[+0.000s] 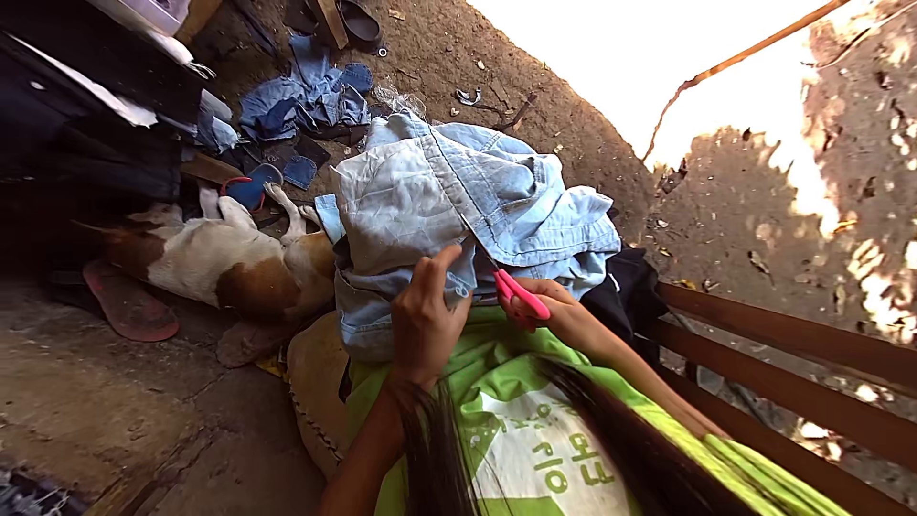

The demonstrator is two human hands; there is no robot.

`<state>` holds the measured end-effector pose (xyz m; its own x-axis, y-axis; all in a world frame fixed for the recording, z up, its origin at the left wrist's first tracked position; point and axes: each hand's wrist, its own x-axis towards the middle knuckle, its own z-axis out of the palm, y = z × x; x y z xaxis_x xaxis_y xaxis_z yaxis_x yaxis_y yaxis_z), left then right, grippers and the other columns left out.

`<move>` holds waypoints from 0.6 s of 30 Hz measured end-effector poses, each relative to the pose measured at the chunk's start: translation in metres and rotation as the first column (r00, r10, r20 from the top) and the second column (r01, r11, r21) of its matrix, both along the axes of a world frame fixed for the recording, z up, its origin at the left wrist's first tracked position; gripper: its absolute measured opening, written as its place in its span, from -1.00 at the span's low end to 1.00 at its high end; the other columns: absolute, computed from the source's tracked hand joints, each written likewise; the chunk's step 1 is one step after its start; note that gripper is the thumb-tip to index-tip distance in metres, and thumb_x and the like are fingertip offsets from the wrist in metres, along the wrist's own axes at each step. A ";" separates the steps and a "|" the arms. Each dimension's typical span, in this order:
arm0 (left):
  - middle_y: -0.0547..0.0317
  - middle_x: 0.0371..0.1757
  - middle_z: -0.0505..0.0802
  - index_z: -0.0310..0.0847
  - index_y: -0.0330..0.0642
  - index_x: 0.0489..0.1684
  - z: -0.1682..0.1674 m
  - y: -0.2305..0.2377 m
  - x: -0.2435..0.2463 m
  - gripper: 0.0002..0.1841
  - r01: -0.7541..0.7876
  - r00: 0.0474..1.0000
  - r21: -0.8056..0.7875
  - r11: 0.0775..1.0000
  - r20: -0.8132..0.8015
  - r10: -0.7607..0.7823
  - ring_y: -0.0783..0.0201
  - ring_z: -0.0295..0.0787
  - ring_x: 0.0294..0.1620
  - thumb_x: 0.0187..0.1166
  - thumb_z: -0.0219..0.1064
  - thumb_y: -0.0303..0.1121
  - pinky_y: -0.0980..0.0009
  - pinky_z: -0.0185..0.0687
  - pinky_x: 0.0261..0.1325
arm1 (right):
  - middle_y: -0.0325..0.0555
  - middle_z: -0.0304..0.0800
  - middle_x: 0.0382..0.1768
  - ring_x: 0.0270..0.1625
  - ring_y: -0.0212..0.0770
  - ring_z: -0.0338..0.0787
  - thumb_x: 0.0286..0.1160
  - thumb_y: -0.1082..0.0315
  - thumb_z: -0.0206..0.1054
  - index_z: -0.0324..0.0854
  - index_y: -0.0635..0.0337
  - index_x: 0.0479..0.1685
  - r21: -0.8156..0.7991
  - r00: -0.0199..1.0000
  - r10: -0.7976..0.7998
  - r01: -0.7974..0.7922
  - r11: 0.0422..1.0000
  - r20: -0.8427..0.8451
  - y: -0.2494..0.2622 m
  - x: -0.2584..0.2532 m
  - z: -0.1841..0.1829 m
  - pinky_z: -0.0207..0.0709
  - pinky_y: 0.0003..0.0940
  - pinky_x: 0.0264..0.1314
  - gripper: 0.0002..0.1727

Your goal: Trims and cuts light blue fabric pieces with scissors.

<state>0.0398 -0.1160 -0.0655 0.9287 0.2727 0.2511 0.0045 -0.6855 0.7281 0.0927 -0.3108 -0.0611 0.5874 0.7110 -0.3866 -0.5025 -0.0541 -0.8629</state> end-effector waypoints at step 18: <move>0.00 -0.14 0.82 0.83 -0.22 -0.26 -0.007 0.005 0.023 -0.90 0.033 0.987 0.048 0.998 0.154 -0.040 0.14 0.76 -0.04 0.38 0.42 -0.49 0.42 0.64 -0.05 | -0.66 0.54 -0.52 -0.49 -0.74 0.46 0.70 -0.02 0.09 0.57 -0.06 -0.29 0.041 1.000 0.008 -0.008 0.999 -0.014 0.008 0.005 -0.003 0.28 -0.79 -0.43 -0.67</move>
